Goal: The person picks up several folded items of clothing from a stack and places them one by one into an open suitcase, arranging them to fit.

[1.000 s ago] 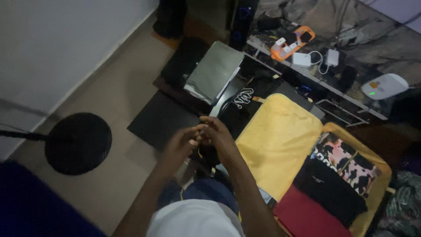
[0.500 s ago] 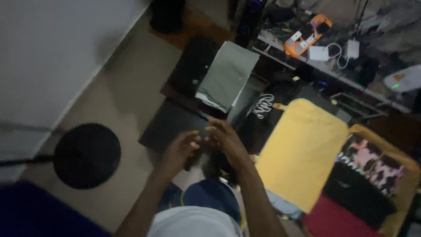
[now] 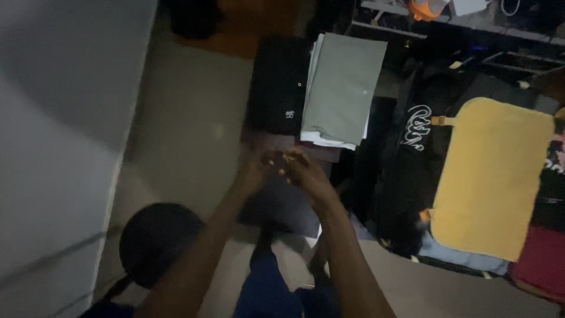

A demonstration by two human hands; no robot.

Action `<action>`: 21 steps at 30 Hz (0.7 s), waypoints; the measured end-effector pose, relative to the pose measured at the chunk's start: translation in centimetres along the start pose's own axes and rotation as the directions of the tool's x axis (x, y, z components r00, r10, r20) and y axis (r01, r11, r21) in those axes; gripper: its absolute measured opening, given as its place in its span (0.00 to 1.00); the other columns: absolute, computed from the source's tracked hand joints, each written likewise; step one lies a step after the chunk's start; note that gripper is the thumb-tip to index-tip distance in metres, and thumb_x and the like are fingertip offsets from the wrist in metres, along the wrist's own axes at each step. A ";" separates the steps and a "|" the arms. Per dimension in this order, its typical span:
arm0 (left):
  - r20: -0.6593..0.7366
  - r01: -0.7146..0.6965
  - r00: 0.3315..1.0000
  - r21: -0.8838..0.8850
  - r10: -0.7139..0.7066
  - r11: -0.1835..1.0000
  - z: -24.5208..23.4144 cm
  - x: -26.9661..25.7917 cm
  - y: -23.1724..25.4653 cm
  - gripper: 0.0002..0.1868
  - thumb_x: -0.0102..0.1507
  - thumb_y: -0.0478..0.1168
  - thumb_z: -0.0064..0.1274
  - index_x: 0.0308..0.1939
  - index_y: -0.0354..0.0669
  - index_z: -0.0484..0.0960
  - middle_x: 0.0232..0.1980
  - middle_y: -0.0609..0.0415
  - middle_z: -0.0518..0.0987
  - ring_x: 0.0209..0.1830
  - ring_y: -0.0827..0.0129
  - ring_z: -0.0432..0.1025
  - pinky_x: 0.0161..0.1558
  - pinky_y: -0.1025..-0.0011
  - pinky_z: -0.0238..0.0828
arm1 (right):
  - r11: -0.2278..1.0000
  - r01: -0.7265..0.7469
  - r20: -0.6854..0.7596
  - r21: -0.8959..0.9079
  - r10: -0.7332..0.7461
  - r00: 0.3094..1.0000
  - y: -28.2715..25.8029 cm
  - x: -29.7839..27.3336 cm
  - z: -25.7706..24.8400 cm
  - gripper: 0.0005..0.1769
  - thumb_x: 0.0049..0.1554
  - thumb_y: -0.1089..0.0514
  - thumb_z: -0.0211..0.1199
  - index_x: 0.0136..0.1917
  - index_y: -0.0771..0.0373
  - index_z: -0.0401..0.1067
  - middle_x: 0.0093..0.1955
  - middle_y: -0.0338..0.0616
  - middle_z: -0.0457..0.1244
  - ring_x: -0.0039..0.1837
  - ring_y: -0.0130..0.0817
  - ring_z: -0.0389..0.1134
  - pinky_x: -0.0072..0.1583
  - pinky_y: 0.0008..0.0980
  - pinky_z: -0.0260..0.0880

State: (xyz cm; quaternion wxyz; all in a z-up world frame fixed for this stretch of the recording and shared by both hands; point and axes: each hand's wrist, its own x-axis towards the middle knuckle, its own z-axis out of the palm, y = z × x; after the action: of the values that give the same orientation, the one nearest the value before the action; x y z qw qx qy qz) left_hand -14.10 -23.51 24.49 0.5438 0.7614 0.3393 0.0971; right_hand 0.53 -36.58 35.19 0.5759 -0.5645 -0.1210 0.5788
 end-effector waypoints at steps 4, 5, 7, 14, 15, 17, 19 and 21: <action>0.095 0.143 0.978 0.343 -0.186 0.928 -1.6 7.5 -1.9 0.19 0.67 0.45 0.55 0.59 0.43 0.80 0.59 0.49 0.82 0.58 0.59 0.77 0.61 0.59 0.73 | 0.991 -0.123 -0.173 -0.050 0.112 0.978 -0.5 5.2 1.4 0.29 0.60 0.45 0.62 0.70 0.58 0.65 0.58 0.42 0.66 0.53 0.32 0.70 0.52 0.34 0.69; 0.096 0.177 0.959 0.533 -0.267 0.827 -1.9 9.1 -1.9 0.20 0.69 0.48 0.56 0.59 0.41 0.80 0.60 0.48 0.82 0.60 0.59 0.77 0.64 0.59 0.72 | 0.964 -0.226 -0.268 -0.143 0.182 0.946 -0.9 6.2 1.8 0.29 0.60 0.45 0.61 0.70 0.57 0.66 0.56 0.43 0.67 0.52 0.32 0.70 0.51 0.34 0.70; -0.022 0.200 0.979 0.239 -0.200 0.950 -2.4 10.0 -2.0 0.23 0.69 0.47 0.54 0.64 0.40 0.73 0.63 0.46 0.78 0.63 0.55 0.73 0.63 0.57 0.69 | 0.973 -0.187 -0.242 -0.133 0.151 0.959 -1.6 7.3 2.4 0.29 0.60 0.45 0.60 0.71 0.56 0.65 0.58 0.41 0.67 0.52 0.31 0.71 0.51 0.34 0.70; -0.290 0.259 0.920 -0.055 -0.264 0.964 -1.0 14.8 -7.0 0.31 0.66 0.43 0.52 0.72 0.37 0.68 0.68 0.39 0.75 0.67 0.48 0.70 0.66 0.51 0.64 | 0.970 -0.235 -0.256 -0.066 0.212 0.943 -1.9 11.1 3.4 0.31 0.61 0.44 0.57 0.73 0.58 0.63 0.59 0.44 0.67 0.53 0.33 0.71 0.53 0.36 0.69; -0.285 0.260 0.921 -0.057 -0.265 0.964 -0.5 15.4 -8.3 0.31 0.66 0.43 0.52 0.72 0.37 0.68 0.68 0.39 0.75 0.67 0.48 0.70 0.66 0.51 0.64 | 0.969 -0.237 -0.260 -0.065 0.213 0.942 -1.6 11.2 3.3 0.31 0.61 0.44 0.57 0.73 0.58 0.63 0.59 0.44 0.67 0.53 0.33 0.71 0.53 0.36 0.69; -0.284 0.459 0.850 -0.015 -0.444 0.889 0.3 16.8 -10.1 0.36 0.67 0.50 0.59 0.71 0.32 0.64 0.70 0.35 0.69 0.68 0.44 0.67 0.65 0.50 0.64 | 0.962 -0.265 -0.194 -0.059 0.250 0.949 -0.9 11.4 3.2 0.34 0.59 0.43 0.59 0.73 0.57 0.60 0.61 0.41 0.66 0.55 0.31 0.71 0.55 0.37 0.70; -0.212 0.455 0.865 -0.049 -0.455 0.889 0.5 18.0 -10.6 0.32 0.66 0.49 0.58 0.68 0.33 0.71 0.67 0.36 0.75 0.66 0.46 0.72 0.66 0.53 0.68 | 0.966 -0.248 -0.200 -0.071 0.230 0.952 -0.3 11.6 3.3 0.35 0.58 0.43 0.60 0.74 0.58 0.60 0.61 0.44 0.66 0.55 0.33 0.70 0.55 0.38 0.69; -0.139 0.451 0.878 -0.080 -0.458 0.889 0.5 18.7 -10.2 0.28 0.65 0.47 0.57 0.65 0.34 0.78 0.65 0.38 0.81 0.65 0.49 0.77 0.67 0.56 0.72 | 0.970 -0.229 -0.205 -0.082 0.208 0.956 -0.2 11.3 3.2 0.35 0.58 0.44 0.61 0.74 0.60 0.61 0.61 0.46 0.65 0.55 0.34 0.69 0.55 0.38 0.68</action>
State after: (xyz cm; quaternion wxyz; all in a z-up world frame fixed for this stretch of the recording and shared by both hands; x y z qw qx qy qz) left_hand -3.98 -10.47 11.05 0.5407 0.6382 0.5470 0.0329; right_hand 1.43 -25.84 30.60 0.4871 -0.6577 -0.0311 0.5738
